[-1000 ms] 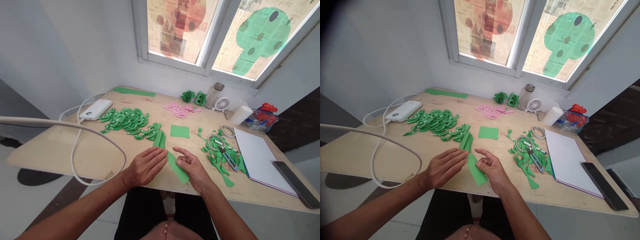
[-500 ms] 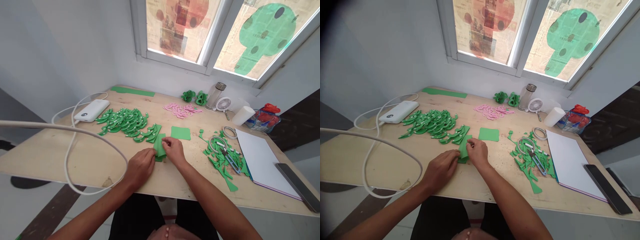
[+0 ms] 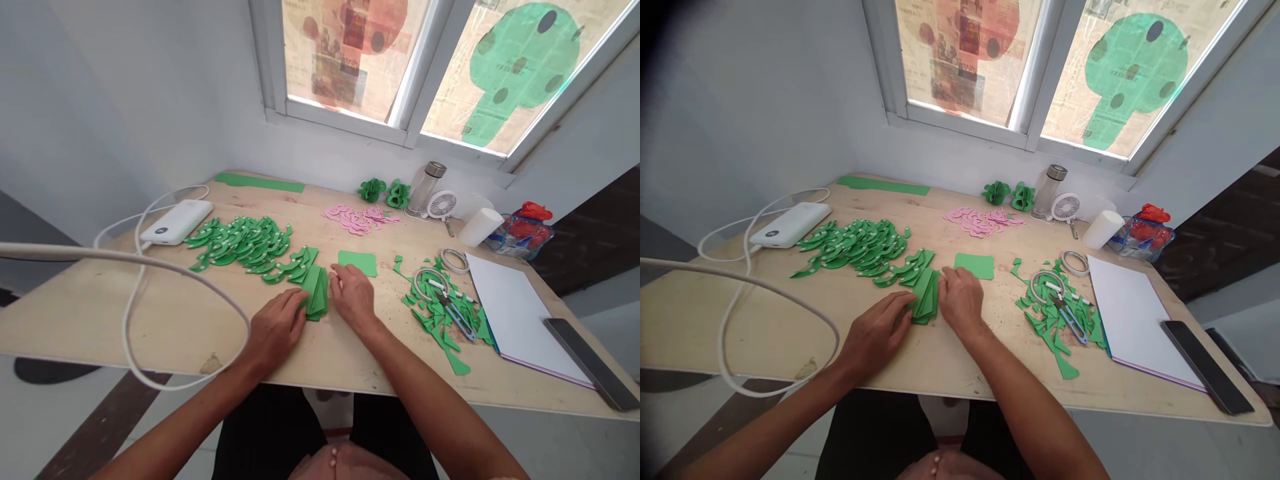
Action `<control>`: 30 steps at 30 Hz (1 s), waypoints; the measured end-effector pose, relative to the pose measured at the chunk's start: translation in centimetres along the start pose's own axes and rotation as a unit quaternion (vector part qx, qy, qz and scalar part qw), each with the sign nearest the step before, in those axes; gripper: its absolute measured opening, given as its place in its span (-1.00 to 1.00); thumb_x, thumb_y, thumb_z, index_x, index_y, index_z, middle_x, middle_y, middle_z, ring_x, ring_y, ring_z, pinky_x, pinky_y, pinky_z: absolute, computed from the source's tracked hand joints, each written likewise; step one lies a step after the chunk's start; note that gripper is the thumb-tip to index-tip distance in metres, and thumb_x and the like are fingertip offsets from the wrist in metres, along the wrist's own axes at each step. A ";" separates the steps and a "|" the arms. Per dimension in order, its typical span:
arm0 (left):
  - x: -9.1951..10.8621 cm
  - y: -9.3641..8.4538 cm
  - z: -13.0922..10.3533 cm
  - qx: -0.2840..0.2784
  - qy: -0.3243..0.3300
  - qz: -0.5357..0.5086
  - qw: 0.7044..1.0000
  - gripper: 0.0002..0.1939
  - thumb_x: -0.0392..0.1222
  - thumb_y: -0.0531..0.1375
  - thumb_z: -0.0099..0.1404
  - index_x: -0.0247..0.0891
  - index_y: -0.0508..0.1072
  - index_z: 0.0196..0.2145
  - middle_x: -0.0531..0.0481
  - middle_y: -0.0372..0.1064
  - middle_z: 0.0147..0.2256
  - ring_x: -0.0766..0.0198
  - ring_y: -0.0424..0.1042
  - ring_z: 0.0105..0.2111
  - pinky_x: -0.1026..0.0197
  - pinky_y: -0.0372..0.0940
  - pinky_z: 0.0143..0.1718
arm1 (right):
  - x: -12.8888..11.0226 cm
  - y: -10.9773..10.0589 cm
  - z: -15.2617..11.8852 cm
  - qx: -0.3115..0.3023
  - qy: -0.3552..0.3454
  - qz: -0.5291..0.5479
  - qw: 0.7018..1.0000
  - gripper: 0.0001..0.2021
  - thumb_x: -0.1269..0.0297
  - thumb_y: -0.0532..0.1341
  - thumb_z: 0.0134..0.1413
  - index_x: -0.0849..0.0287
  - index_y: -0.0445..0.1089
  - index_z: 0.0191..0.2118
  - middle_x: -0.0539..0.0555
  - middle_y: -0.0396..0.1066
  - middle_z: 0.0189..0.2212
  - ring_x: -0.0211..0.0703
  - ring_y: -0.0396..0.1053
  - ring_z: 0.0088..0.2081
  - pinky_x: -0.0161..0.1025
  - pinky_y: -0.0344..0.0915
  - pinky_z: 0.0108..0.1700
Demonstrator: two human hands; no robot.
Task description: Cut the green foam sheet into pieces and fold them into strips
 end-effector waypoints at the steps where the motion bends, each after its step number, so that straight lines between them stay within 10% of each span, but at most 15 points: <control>1: 0.1 -0.1 0.0 0.005 0.003 0.001 1.000 -0.78 -0.26 0.00 0.34 -0.27 0.35 -0.10 -0.17 0.46 -0.13 0.11 0.46 -0.13 0.11 0.36 -0.13 | 0.9 -0.4 0.3 0.001 0.002 -0.024 1.000 -0.67 0.26 -0.03 0.32 0.12 0.36 0.07 0.17 0.43 -0.09 -0.03 0.32 -0.04 -0.16 0.18 -0.05; 16: 4.0 -2.7 -0.3 0.056 0.077 -0.007 0.995 -0.83 -0.38 0.08 0.30 -0.28 0.41 -0.18 -0.12 0.48 -0.21 0.15 0.46 -0.18 0.12 0.35 -0.11 | 4.6 1.3 0.4 -0.105 -0.122 -0.233 0.959 -0.77 0.23 0.19 0.24 0.27 0.38 -0.08 0.12 0.42 -0.14 -0.12 0.42 -0.14 -0.06 0.38 -0.08; 30: 7.0 -0.7 2.8 0.046 0.064 0.003 0.997 -0.78 -0.34 0.04 0.31 -0.26 0.41 -0.14 -0.13 0.49 -0.18 0.14 0.47 -0.16 0.10 0.36 -0.11 | 4.5 -2.0 -0.8 0.030 -0.179 -0.183 0.966 -0.85 0.51 0.10 0.22 0.29 0.42 -0.25 0.18 0.46 -0.37 -0.08 0.40 -0.28 -0.16 0.23 -0.21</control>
Point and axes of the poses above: each hand's wrist, its own z-axis towards the middle knuckle, its own y-axis out of the palm, x = y × z, the point moved 9 cm from there along z, towards the middle knuckle
